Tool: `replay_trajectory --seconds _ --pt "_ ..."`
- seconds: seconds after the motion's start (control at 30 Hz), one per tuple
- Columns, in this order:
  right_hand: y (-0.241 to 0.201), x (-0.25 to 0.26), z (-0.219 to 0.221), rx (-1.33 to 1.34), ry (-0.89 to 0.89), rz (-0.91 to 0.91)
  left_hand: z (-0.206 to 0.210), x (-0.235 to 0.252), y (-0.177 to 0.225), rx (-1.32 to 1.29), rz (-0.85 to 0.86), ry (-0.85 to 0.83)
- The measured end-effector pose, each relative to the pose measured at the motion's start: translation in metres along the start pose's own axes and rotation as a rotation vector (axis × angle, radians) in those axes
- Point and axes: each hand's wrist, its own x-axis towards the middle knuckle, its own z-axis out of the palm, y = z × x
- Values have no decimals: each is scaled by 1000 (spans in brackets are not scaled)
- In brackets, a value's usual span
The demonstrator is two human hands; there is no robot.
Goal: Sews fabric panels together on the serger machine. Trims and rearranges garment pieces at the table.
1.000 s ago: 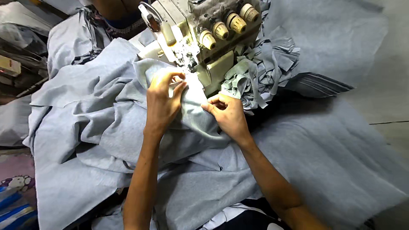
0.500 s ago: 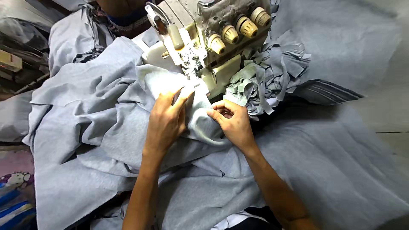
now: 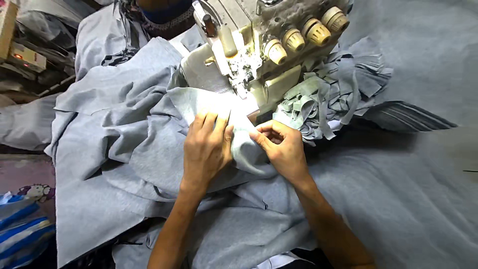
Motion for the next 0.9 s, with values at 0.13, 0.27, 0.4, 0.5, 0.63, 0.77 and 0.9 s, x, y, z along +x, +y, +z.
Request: replay_trajectory --seconds 0.13,0.27,0.4,0.5,0.63,0.77,0.9 --pt "2 3 -5 10 20 10 4 5 4 -12 -2 -5" --pt "4 7 -13 8 35 13 9 11 11 -57 -22 -21" --pt "6 11 -18 29 47 -10 17 14 18 -54 -35 1" --pt "9 14 -18 36 37 -16 21 15 20 -45 -40 19" --pt "16 14 -17 43 4 -39 22 14 20 -52 -37 34" --pt "17 5 -23 -7 -63 28 13 0 8 -121 -155 91" --pt "15 -3 -29 -22 -77 83 6 -50 -17 -214 -526 156"
